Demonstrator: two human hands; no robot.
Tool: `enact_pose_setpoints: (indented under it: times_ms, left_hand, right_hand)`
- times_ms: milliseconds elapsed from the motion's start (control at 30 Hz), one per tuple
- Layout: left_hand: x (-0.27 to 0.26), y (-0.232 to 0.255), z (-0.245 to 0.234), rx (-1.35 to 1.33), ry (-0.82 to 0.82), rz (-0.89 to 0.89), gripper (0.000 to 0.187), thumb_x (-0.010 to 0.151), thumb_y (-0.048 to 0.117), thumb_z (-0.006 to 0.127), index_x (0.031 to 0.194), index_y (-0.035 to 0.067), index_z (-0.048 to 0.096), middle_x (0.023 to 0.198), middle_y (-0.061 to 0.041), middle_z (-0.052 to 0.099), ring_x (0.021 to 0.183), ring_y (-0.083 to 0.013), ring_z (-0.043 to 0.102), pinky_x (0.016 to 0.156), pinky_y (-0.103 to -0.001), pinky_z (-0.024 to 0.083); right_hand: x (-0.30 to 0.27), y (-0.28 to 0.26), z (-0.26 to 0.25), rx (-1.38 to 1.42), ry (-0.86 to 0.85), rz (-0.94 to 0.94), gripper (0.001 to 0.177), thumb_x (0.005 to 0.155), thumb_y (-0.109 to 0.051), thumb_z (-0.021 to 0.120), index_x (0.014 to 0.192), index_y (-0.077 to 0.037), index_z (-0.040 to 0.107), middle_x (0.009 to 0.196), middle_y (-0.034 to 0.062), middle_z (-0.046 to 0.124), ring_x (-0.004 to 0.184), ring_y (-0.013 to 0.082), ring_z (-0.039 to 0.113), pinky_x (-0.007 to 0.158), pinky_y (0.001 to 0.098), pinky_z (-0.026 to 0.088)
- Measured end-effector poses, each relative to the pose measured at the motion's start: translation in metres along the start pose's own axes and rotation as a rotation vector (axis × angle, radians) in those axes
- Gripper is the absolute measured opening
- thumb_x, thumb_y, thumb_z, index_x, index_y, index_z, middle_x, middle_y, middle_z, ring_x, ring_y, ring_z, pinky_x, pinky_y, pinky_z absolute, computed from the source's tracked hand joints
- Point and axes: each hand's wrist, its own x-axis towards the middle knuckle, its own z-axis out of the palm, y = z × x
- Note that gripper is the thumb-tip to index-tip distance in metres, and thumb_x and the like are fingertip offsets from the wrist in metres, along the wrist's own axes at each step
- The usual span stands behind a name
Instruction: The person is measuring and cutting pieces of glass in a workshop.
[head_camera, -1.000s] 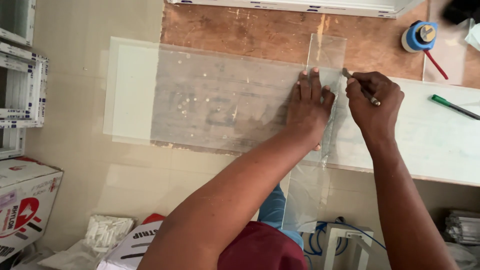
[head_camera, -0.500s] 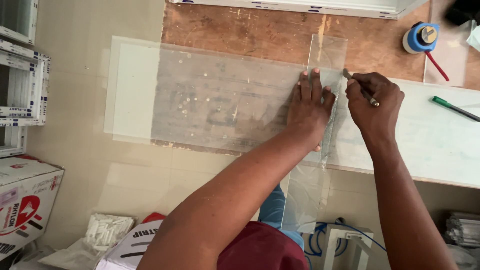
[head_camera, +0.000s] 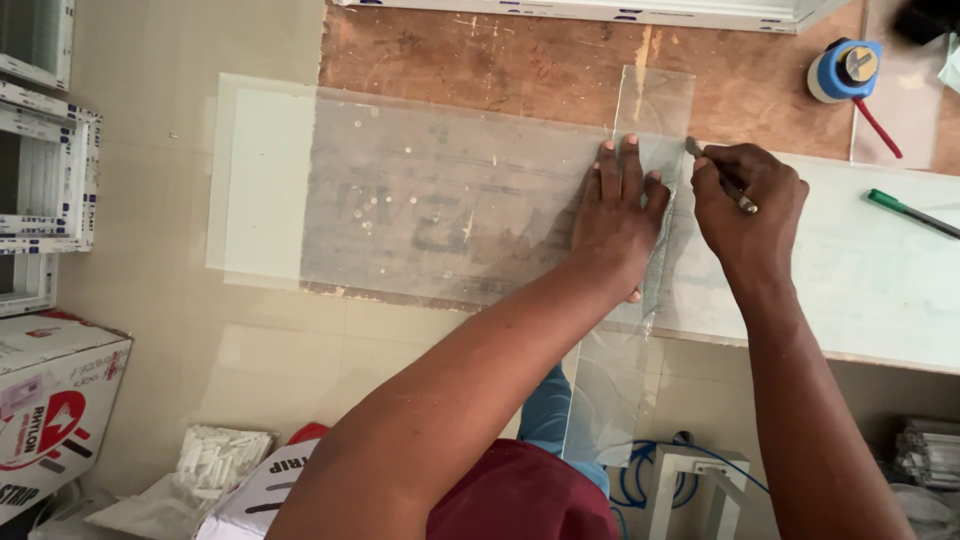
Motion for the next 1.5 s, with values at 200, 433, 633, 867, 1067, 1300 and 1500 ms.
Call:
enact_pose_setpoints:
  times_ms: [200,433,633,867,1067,1300,1500]
  left_hand:
    - [-0.002,0.0,-0.001,-0.002,0.006,-0.007,0.137,0.05,0.038,0.102,0.156,0.003,0.022,0.164,-0.036,0.0,0.152,-0.0542,0.005,0.126,-0.054,0.015]
    - [0.001,0.002,0.003,-0.029,0.015,-0.016,0.136,0.049,0.036,0.102,0.156,0.005,0.025,0.165,-0.032,0.0,0.154,-0.0524,0.005,0.127,-0.053,0.015]
    - [0.005,0.001,0.005,0.006,-0.019,-0.024,0.137,0.051,0.037,0.102,0.157,0.005,0.022,0.165,-0.033,-0.003,0.153,-0.0524,0.003,0.126,-0.053,0.013]
    - [0.005,0.002,0.003,0.054,0.005,-0.001,0.137,0.052,0.043,0.101,0.157,0.004,0.021,0.164,-0.035,-0.002,0.152,-0.0537,0.006,0.126,-0.054,0.014]
    - [0.003,0.006,-0.001,0.118,-0.028,-0.018,0.141,0.051,0.05,0.101,0.158,0.004,0.021,0.164,-0.036,-0.001,0.152,-0.0537,0.008,0.126,-0.054,0.016]
    - [0.006,0.005,0.0,0.113,-0.055,-0.035,0.145,0.048,0.05,0.102,0.158,0.004,0.018,0.163,-0.036,-0.002,0.152,-0.0529,0.006,0.125,-0.052,0.015]
    - [0.004,0.002,0.002,0.113,-0.013,-0.017,0.146,0.046,0.048,0.103,0.158,0.002,0.021,0.163,-0.038,0.001,0.152,-0.0547,0.008,0.125,-0.053,0.017]
  right_hand:
    - [-0.001,0.008,0.0,-0.029,0.001,-0.101,0.017,0.103,-0.01,0.072,0.108,0.006,0.074,0.087,0.017,0.074,0.079,0.0177,0.074,0.073,0.0284,0.055]
    - [-0.026,-0.006,-0.009,-0.017,-0.031,-0.108,0.018,0.1,-0.01,0.072,0.108,0.006,0.074,0.088,0.0173,0.075,0.078,0.0186,0.074,0.072,0.0297,0.054]
    - [-0.066,-0.017,-0.016,-0.015,-0.056,-0.047,0.017,0.1,-0.009,0.07,0.11,0.005,0.072,0.084,0.0157,0.074,0.075,0.0155,0.073,0.07,0.0289,0.055]
    - [-0.123,-0.025,-0.022,-0.026,-0.051,0.085,0.017,0.097,-0.008,0.07,0.109,0.005,0.072,0.085,0.0142,0.075,0.073,0.0137,0.073,0.065,0.0288,0.055]
    - [-0.174,-0.029,-0.032,0.057,-0.086,0.178,0.022,0.095,-0.007,0.069,0.114,0.005,0.07,0.087,0.0145,0.076,0.08,0.0115,0.072,0.071,0.0274,0.056]
    - [-0.208,-0.041,-0.04,0.023,-0.038,0.338,0.023,0.095,-0.01,0.068,0.115,0.002,0.073,0.09,0.015,0.077,0.08,0.0141,0.072,0.071,0.0286,0.057]
    - [-0.251,-0.018,0.008,0.112,0.193,0.284,0.02,0.109,-0.013,0.059,0.124,-0.001,0.066,0.117,0.0162,0.068,0.105,0.0218,0.068,0.089,0.0341,0.055]
